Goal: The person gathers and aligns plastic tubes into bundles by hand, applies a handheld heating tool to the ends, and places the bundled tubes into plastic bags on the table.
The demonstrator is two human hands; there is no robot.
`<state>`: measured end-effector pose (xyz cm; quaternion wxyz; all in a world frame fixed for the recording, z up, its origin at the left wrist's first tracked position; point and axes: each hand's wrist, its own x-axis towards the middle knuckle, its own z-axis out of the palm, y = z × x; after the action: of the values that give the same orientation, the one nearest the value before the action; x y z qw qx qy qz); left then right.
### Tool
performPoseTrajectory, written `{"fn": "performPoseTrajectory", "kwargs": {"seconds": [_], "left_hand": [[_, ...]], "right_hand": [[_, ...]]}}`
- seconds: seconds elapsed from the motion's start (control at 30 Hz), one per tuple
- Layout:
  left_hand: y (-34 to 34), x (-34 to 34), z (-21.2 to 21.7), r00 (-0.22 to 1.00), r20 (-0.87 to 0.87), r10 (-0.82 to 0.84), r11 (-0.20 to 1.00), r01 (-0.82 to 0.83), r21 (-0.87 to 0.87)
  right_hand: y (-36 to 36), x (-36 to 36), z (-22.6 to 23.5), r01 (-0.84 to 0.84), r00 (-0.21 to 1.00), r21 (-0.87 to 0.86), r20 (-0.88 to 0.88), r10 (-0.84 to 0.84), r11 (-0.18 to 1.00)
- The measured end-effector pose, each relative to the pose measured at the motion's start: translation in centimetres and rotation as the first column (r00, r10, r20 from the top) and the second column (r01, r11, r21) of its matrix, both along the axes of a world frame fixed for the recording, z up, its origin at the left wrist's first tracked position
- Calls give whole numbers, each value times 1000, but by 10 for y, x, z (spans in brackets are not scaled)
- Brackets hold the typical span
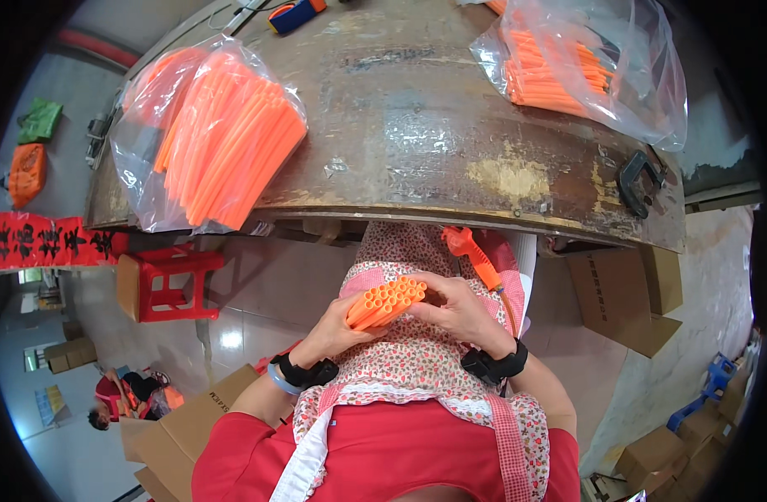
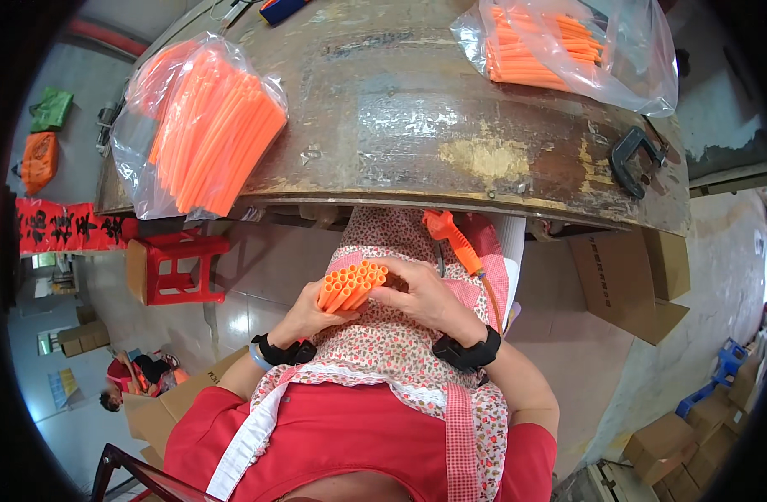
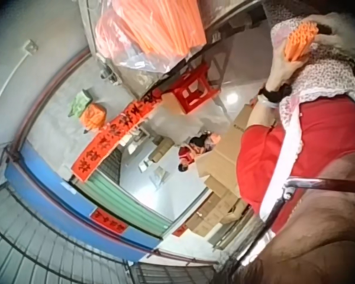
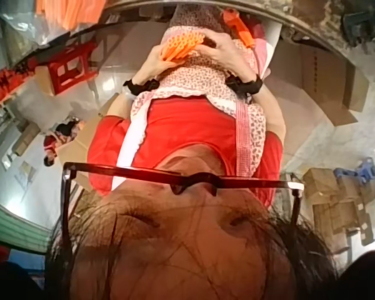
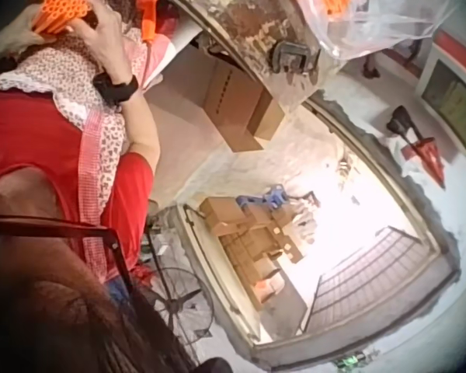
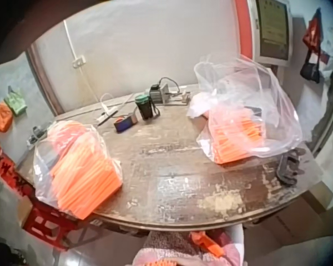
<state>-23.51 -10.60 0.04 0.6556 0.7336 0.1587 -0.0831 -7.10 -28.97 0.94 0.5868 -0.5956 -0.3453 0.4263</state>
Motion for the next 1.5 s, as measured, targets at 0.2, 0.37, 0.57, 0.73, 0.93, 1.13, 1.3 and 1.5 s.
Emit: {"fn": "performPoseTrajectory", "kwargs": {"seconds": [0.2,0.37,0.57,0.73,0.93,1.13,1.3,1.5], "left_hand": [[0,3,0,1000,-5,-9,1000,9,4],[-1,3,1,1000,-12,-6,1000,6,9],[-3,4,5,1000,12,-23,998,22,56],[-4,6,7,999,25,-21,998,19,64],[-6,3,0,996,78,-52,955,26,296],[-8,-2,-5,986,154,-68,893,-9,450],[-5,-2,-3,982,164,-96,884,8,467],[3,-1,-3,992,112,-58,918,9,396]], "right_hand": [[-3,0,1,-3,1000,14,-25,3,1000],[-4,-1,-1,18,1000,37,7,-18,999],[-4,-1,3,10,998,-41,-60,-12,999],[-5,-2,2,22,995,-37,-94,-25,999],[-7,-1,-3,-4,987,-30,-162,-1,1000],[-9,-1,-13,-76,993,45,-88,79,996],[-10,-2,-15,-80,995,51,-62,83,995],[-6,2,27,137,853,-125,519,-53,983]]}}
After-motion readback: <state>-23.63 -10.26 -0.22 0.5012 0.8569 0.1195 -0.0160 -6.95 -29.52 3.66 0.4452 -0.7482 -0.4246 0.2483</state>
